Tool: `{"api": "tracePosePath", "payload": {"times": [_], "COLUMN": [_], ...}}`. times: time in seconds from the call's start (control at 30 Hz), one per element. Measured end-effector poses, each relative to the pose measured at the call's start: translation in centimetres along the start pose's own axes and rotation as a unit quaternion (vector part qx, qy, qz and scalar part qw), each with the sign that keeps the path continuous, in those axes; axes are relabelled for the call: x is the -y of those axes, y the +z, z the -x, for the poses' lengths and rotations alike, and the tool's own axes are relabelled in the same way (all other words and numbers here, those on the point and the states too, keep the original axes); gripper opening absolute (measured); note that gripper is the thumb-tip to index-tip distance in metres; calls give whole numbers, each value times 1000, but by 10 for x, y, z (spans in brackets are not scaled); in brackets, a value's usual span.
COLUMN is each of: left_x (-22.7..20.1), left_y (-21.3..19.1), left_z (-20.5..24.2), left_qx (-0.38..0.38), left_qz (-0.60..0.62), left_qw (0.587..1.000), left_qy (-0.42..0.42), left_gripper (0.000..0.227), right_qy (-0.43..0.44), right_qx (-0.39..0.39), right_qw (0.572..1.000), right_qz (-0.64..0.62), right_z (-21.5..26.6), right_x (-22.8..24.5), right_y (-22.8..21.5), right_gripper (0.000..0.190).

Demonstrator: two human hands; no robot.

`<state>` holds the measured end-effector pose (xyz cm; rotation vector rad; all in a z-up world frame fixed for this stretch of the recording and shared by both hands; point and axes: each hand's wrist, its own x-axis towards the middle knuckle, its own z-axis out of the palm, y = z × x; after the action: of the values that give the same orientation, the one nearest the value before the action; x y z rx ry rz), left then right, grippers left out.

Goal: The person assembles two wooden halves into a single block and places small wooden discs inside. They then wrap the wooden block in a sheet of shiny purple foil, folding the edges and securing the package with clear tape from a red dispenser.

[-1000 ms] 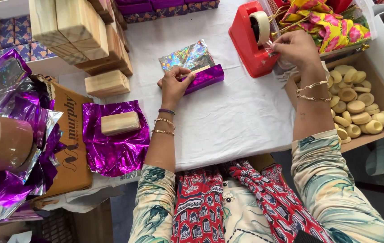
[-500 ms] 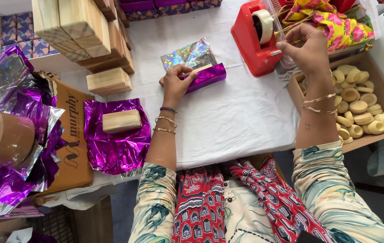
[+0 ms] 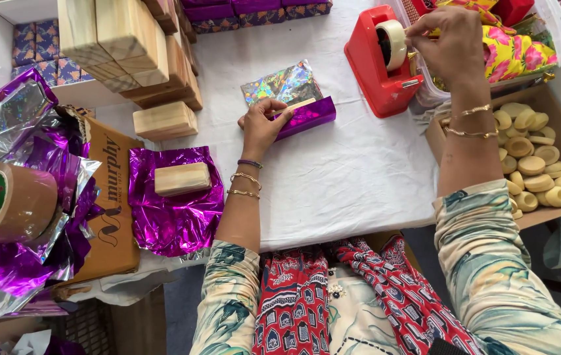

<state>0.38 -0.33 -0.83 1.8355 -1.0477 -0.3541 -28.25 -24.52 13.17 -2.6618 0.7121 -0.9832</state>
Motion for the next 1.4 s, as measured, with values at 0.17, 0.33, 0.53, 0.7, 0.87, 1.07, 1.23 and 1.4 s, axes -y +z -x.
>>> {"api": "tracePosePath", "payload": {"times": [0.17,0.33,0.53,0.7,0.87,1.07,1.23,1.4], "left_x": [4,2,9,5,5,5,5,7], "left_y": [2,0,4,2,2,2,1,3], "left_z": [0,1,-2,0,-1,-1,-1,-1], "left_qx": [5,0,-3,1,0,4,5,4], "left_qz": [6,4,1,5,9,24,23,31], "left_qw": [1000,1000,1000,1000,1000,1000,1000,999], "left_qy": [6,7,6,0,0,6,4,7], "left_gripper": [24,25,25,25,25,25,23,23], "right_qy": [-56,-1,-27,-31,-23,-21,-38,-33], "right_qx": [-32,1,44,55,49,47,5,-55], "right_qw": [995,998,996,993,994,993,991,988], "right_qz": [73,60,77,96,93,107,128,143], "right_z": [28,44,55,65,66,74,88,100], "right_x": [-9,11,12,9,17,28,42,42], "right_y": [1,0,-6,-5,-7,-6,-3,15], "right_gripper": [12,11,7,9,9,3,3,4]}}
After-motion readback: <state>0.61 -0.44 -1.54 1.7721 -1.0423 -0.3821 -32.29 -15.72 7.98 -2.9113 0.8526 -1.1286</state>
